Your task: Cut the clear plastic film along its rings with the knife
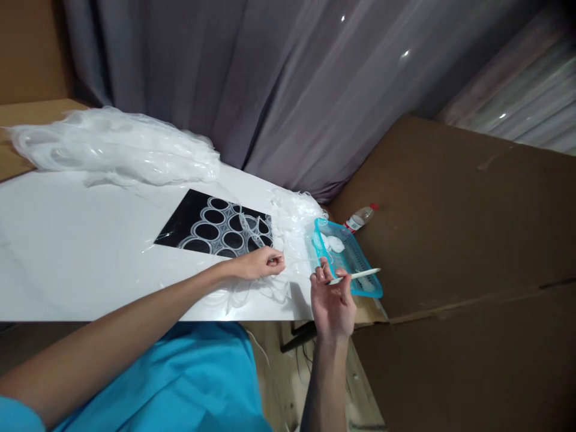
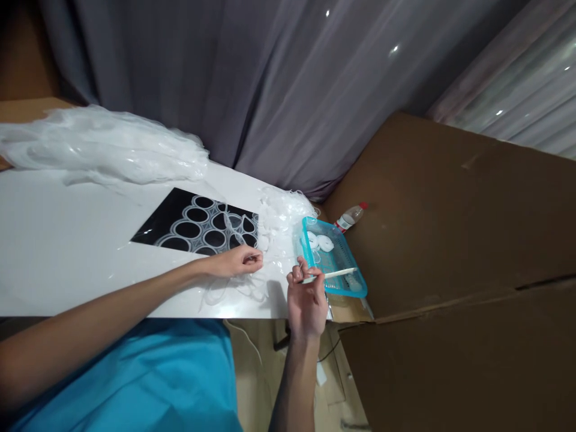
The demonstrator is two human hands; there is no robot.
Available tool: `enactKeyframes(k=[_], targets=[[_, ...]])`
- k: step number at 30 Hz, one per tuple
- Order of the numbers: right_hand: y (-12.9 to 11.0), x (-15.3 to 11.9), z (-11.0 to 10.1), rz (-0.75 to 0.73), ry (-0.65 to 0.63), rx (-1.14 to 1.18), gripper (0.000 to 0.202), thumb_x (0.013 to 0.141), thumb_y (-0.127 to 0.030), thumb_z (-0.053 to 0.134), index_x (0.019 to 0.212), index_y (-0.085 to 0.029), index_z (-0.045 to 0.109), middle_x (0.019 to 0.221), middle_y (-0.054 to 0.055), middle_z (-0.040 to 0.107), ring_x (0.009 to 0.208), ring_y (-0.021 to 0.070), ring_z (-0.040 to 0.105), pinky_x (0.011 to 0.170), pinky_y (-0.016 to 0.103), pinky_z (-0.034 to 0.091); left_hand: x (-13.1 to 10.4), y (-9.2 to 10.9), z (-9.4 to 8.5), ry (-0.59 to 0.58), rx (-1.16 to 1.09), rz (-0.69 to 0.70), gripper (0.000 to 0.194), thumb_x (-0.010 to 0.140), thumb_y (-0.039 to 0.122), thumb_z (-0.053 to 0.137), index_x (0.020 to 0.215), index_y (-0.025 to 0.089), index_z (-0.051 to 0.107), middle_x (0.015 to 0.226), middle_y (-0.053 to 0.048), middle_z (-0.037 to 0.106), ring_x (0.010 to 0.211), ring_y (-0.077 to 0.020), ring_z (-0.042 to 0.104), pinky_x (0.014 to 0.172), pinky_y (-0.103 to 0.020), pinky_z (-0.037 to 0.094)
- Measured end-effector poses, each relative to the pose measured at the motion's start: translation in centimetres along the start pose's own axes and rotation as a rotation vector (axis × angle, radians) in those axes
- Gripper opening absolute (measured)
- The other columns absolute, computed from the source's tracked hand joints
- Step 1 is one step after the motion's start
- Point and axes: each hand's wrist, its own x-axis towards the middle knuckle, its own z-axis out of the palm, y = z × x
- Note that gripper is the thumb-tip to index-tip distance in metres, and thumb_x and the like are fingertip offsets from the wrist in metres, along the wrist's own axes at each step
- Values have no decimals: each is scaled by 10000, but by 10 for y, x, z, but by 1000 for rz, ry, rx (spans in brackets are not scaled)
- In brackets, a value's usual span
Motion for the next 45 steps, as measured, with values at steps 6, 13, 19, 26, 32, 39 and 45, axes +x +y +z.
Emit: enactKeyframes(k=[6,13,19,26,32,39,45], targets=[[17,-2,2,-112,-28,-258,297,999,-570,752,945,-285,817,1282,87,696,986,214,638,849,383,519,-1,-2,3,-25,-20,-36,536,994,611,645,684,224,441,672,45,366,624,-129,338,600,-307,250],[38,5,2,-239,-65,-603,339,1015,-514,730,943,-215,873,1324,134,670,1244,293,606,859,362,502,-3,1,-4,46,-23,19,523,910,562,783,691,210,464,757,32,438,697,-140,419,669,-300,313],[36,6,2,-241,-78,-722,359,1034,-517,702,992,-207,880,1306,132,715,1255,302,635,980,416,510,-2,-1,-3,74,-68,0,304,916,433,752,813,181,616,749,38,474,682,-134,429,663,-298,303],[38,4,8,-207,-147,-756,444,1043,-474,691,695,-212,777,1025,92,805,1121,279,711,1097,430,464,-5,1,-5,100,-95,-78,421,939,530,737,719,184,639,672,25,490,639,-135,423,613,-301,275],[39,-1,19,-211,-136,-700,367,1042,-488,682,894,-201,855,995,96,794,1048,276,709,984,400,502,-5,6,-4,49,-140,-88,501,1031,581,601,870,152,804,910,-92,752,799,-179,587,694,-298,384],[45,0,23,-230,-85,-714,369,1040,-497,675,944,-194,863,1024,94,796,1001,261,701,903,372,500,-5,12,-7,65,-160,-9,388,983,510,726,906,144,832,866,-75,748,793,-174,603,740,-301,411],[51,0,24,-206,-3,-713,466,990,-612,687,908,-183,850,966,106,791,1009,275,706,811,342,504,-4,6,-7,73,-137,-9,326,948,473,764,887,159,828,914,-89,781,870,-209,660,808,-320,463]])
